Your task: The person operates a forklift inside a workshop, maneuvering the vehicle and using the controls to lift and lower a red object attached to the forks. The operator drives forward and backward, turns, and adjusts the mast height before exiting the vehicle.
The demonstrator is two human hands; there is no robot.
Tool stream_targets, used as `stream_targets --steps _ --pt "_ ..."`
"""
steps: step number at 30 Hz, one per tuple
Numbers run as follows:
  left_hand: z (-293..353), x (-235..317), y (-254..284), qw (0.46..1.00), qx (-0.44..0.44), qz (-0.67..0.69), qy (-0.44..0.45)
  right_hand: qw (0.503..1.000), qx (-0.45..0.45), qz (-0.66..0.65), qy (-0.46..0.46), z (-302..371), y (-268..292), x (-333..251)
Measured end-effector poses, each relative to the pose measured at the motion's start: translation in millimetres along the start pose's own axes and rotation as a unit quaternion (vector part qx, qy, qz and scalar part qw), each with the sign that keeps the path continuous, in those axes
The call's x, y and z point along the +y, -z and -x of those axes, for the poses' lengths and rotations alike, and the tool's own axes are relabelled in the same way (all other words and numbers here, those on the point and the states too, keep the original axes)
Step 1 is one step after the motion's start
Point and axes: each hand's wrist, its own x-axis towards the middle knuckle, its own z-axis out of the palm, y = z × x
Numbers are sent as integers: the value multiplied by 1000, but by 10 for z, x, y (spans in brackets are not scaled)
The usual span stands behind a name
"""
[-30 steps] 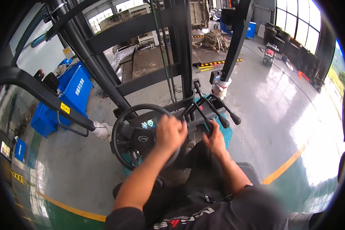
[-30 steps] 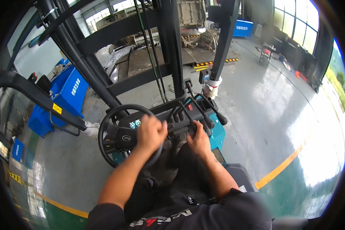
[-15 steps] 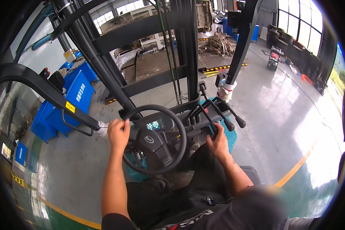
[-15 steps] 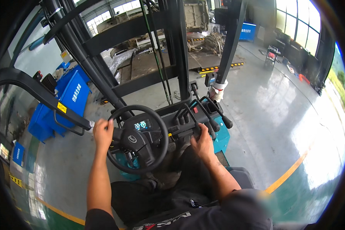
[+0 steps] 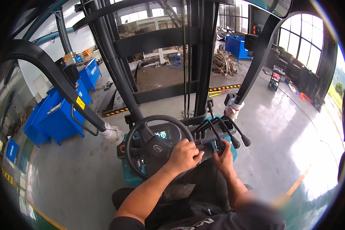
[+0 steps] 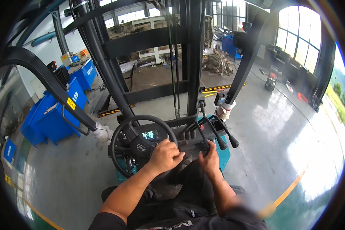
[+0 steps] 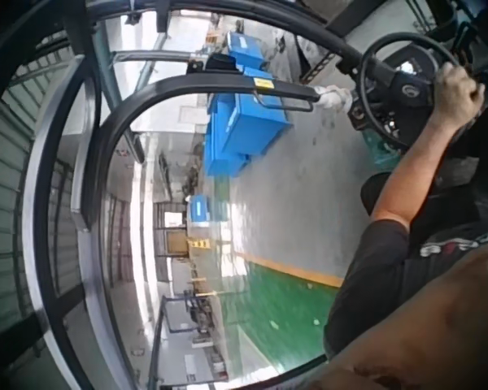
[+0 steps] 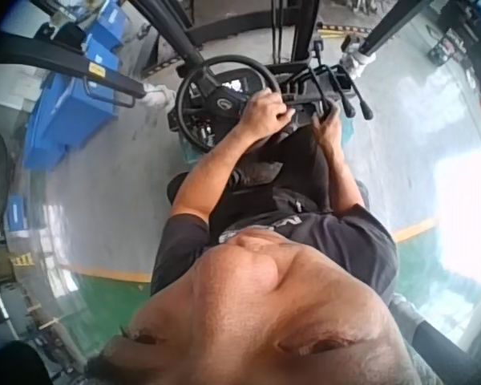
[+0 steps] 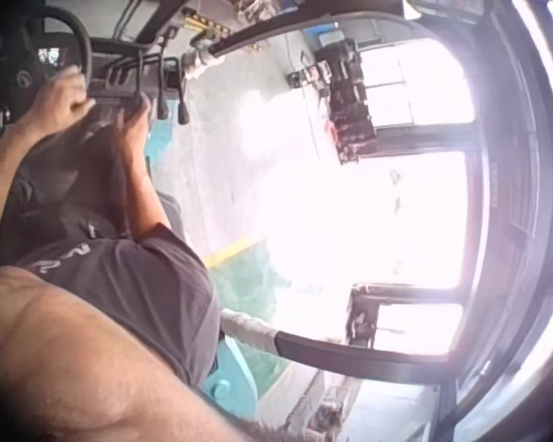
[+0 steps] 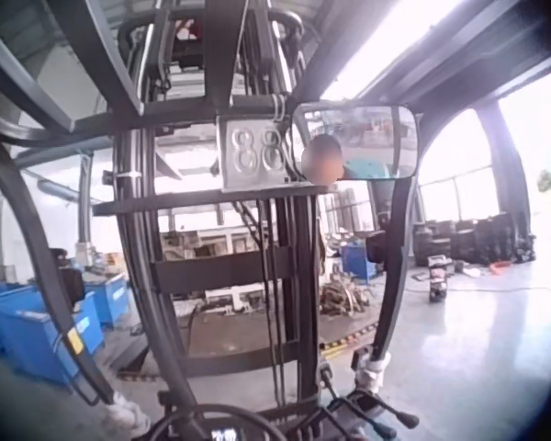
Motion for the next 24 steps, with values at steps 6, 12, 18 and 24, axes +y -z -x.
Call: stream_targets --steps 6,12,18,24 --pt "-422 -978 361 992 65 -101 46 1000 22 21 5 132 -316 -269" --pt "178 -2032 1323 962 142 -193 129 999 46 25 2 264 -586 -389" --pt "1249 -2051 1639 947 169 -221 162 997 71 19 -29 260 -968 -536" --pt "1154 -2633 1632 960 178 -173 131 993 114 41 -13 209 -1355 -566"
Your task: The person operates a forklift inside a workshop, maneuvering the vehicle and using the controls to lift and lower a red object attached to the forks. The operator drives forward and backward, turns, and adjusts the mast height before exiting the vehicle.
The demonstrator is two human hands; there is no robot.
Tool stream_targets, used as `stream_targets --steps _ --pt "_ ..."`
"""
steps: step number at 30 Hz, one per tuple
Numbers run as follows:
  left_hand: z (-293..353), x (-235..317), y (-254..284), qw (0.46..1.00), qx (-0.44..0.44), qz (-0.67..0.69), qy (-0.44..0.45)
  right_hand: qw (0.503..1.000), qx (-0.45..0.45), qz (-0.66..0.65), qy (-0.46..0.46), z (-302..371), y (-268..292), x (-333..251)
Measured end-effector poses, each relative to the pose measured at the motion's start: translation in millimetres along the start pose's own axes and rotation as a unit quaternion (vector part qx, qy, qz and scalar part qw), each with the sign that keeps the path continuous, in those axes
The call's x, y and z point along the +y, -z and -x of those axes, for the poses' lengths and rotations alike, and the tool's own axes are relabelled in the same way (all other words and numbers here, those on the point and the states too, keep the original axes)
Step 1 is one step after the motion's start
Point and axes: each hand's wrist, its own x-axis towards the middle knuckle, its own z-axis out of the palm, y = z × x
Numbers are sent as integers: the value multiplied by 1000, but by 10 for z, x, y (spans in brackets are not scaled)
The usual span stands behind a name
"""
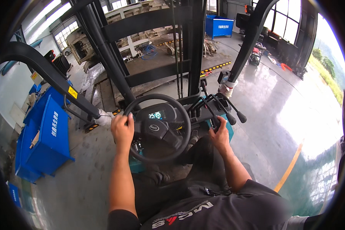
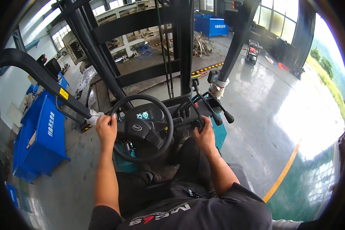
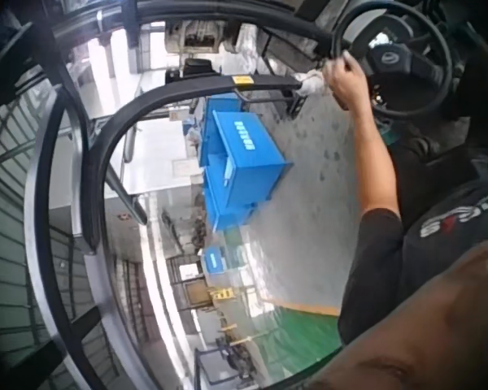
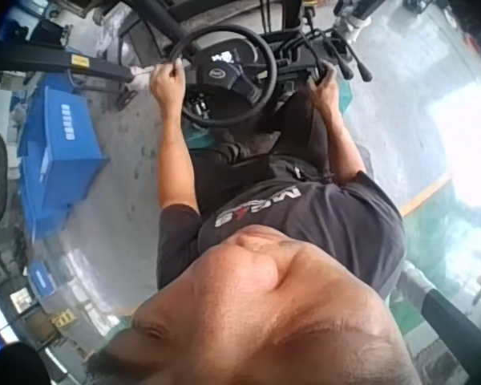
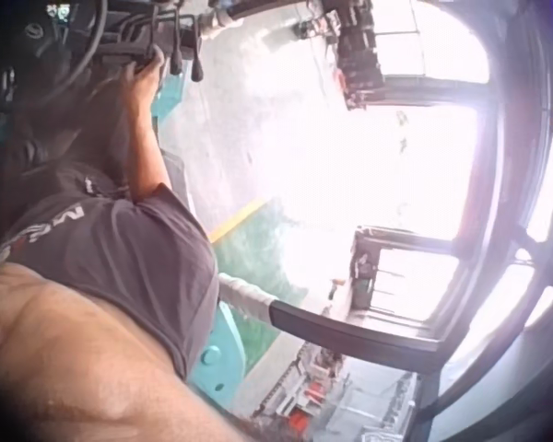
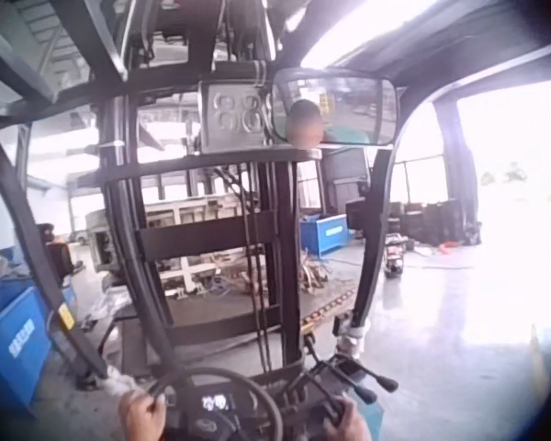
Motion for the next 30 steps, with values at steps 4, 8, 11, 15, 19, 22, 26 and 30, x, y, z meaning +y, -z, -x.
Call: stream_targets --steps 4,8,11,15,19,22,26,30 --pt "-723 30 -730 994 -52 62 -71 1000 11 11 0 5 -212 -58" --pt "-653 821 -1269 962 -133 180 -155 999 22 25 -9 -30 -469 -48" --pt "-46 1134 -1203 931 -166 256 -200 999 34 39 -17 1 -545 33" --pt "487 1058 -658 924 -179 284 -185 997 49 67 -11 62 -584 77" --pt "791 653 -287 934 -161 274 -166 996 54 77 -2 12 -771 -19" --pt "831 428 -196 931 -168 278 -166 996 59 72 -15 -4 -878 -192" --pt "671 375 -377 930 -167 262 -196 996 49 69 -17 -170 -1008 -294" --pt "302 379 -752 920 -192 246 -236 996 47 69 11 -460 -1134 -360"
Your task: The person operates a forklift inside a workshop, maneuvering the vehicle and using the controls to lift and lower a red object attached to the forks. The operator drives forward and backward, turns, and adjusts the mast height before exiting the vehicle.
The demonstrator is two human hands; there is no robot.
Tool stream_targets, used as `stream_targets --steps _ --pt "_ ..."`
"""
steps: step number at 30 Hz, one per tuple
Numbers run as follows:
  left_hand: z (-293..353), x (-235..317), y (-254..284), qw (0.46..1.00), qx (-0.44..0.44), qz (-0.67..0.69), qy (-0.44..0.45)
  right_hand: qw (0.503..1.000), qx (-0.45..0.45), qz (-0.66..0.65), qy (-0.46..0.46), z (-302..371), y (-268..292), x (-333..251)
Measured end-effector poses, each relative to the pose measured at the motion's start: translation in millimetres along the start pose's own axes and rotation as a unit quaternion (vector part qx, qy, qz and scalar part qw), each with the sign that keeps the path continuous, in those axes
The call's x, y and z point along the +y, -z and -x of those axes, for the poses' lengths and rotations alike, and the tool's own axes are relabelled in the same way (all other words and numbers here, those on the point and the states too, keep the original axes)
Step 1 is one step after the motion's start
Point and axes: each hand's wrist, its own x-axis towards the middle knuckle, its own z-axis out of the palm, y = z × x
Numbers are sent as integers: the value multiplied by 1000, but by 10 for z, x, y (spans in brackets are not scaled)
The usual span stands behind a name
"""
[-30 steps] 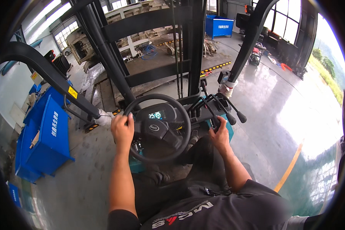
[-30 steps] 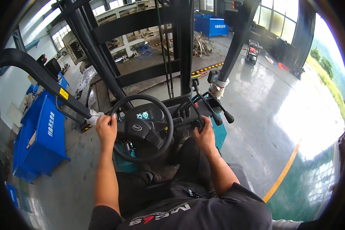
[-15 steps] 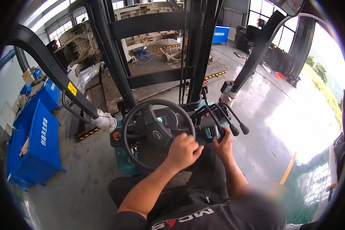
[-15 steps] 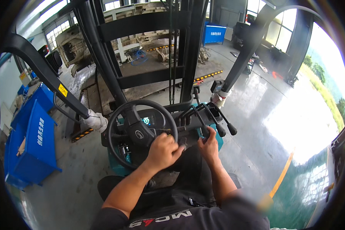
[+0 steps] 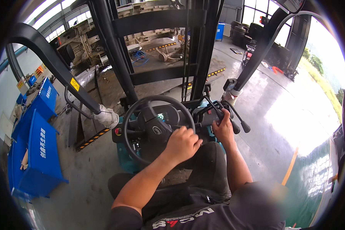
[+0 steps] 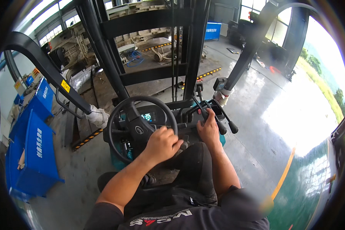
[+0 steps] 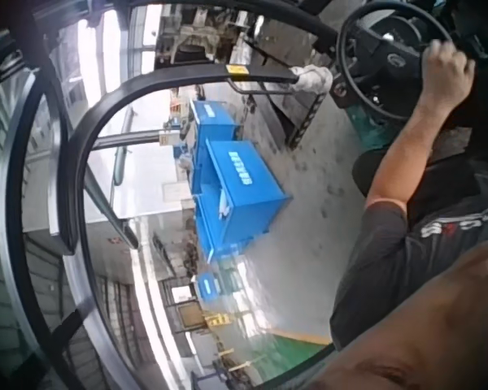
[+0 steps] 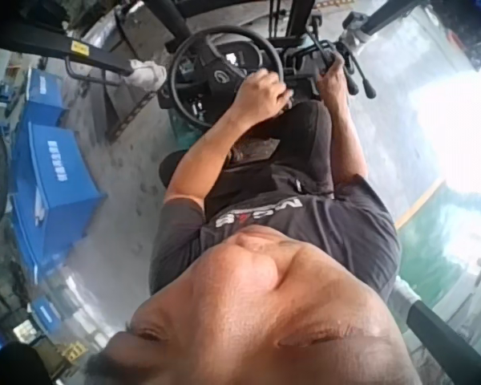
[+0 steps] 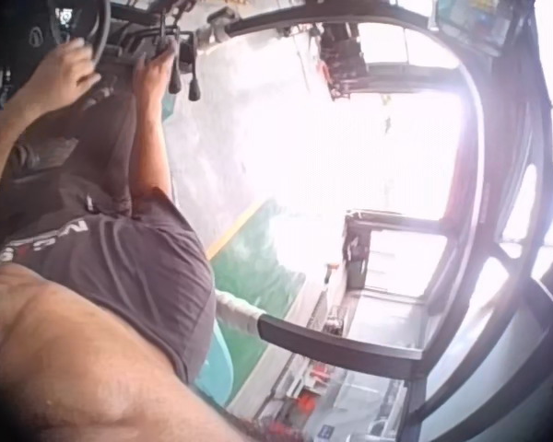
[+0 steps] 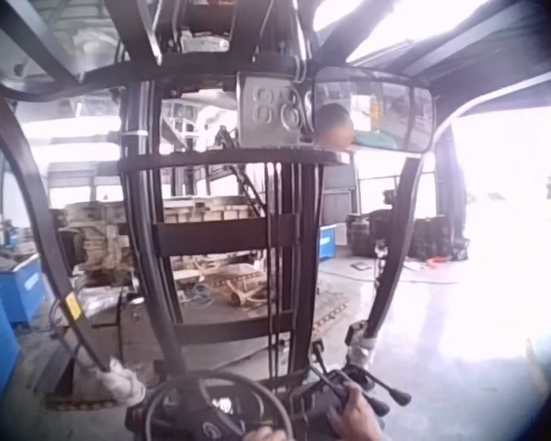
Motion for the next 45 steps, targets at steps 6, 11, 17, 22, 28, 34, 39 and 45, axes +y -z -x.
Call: stream_targets --steps 6,11,17,22,28,34,39,45 --pt "-810 -1272 -91 984 83 -116 103 1000 -1 7 5 -267 -295 -284" --pt "-332 -2172 670 959 143 -177 168 999 22 40 21 -327 -473 -235" --pt "777 -2068 903 957 170 -181 152 997 68 44 -6 -449 -745 -233" --pt "1277 -1550 846 969 171 -110 138 997 44 38 -57 -364 -846 -466" --pt "1341 -1474 718 968 184 -99 140 994 24 60 -93 -375 -830 -437" --pt "1330 -1519 746 968 195 -97 125 992 52 103 -48 -338 -809 -306" --pt "1348 -1521 786 966 194 -108 133 994 46 94 -37 -354 -876 -293" --pt "1331 -1489 793 968 186 -97 137 994 27 54 -94 -342 -830 -426"
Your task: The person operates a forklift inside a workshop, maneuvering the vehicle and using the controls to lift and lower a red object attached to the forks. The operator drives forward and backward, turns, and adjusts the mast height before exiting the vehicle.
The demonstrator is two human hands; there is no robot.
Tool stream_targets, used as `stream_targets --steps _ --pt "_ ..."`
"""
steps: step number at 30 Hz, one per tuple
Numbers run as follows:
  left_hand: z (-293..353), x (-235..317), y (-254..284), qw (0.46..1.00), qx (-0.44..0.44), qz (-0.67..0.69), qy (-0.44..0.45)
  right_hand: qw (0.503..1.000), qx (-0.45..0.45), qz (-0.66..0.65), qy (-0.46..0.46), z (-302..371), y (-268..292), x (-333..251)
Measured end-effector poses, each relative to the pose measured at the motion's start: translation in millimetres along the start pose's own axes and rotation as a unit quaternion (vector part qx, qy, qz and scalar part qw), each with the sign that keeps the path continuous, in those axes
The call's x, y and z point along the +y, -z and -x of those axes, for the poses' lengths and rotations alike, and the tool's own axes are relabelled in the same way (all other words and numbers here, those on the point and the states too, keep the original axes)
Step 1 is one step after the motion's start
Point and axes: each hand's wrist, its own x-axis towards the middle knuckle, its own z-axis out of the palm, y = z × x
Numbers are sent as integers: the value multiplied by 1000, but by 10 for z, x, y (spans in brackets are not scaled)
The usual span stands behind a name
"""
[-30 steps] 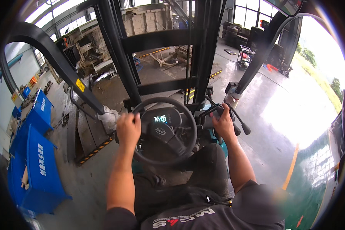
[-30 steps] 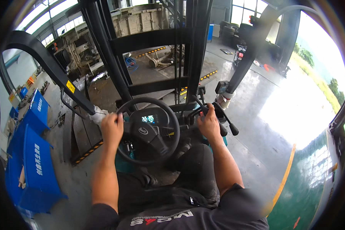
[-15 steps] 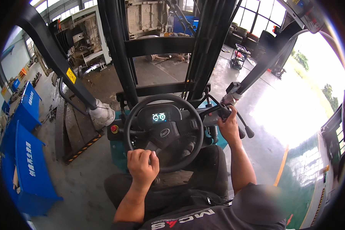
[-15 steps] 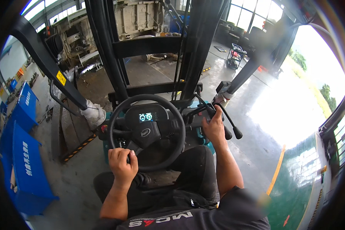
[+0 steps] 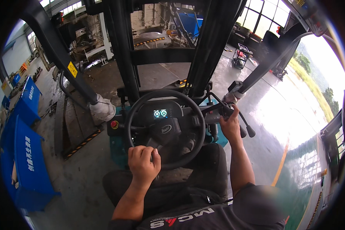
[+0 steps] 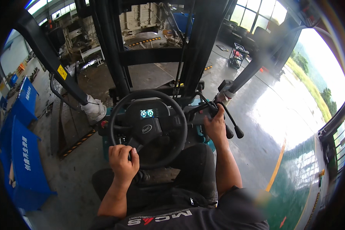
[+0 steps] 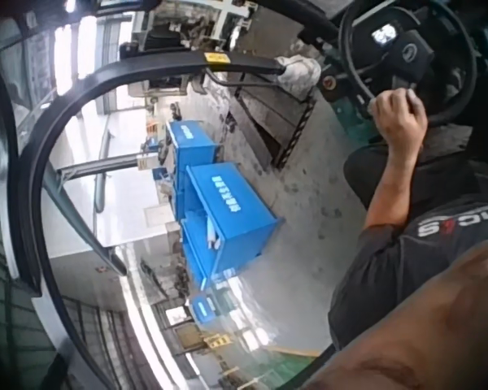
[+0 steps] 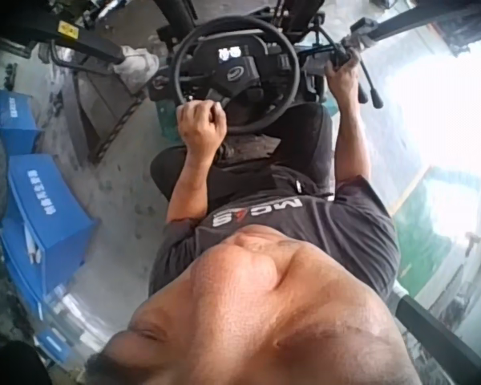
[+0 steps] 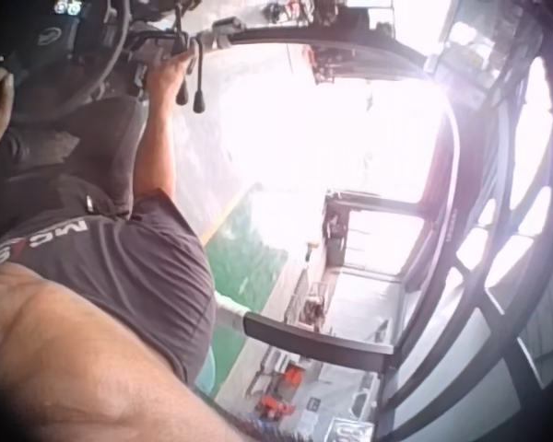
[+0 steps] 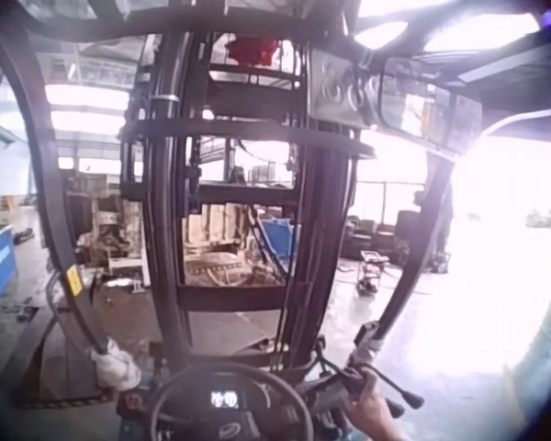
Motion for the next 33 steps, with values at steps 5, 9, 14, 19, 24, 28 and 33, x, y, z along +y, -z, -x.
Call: stream_targets --steps 5,9,14,19,24,28,33 --pt "18 -7 6 1000 -4 -6 4 1000 -5 -9 0 16 -6 0" --pt "15 -2 7 1000 0 -10 1 1000 1 -8 9 38 -2 25" --pt "18 -12 5 1000 2 -12 1 1000 -4 -15 -3 93 11 -33" --pt "11 -18 1 1000 0 -12 2 1000 9 -3 6 88 -11 4" --pt "19 -12 17 1000 -5 -12 6 1000 10 -2 -1 99 -20 -18" --pt "19 -10 9 1000 -2 -10 5 1000 6 -5 -3 111 -5 -36" --pt "9 -12 18 1000 -5 -11 -1 1000 13 -1 12 120 -24 50"
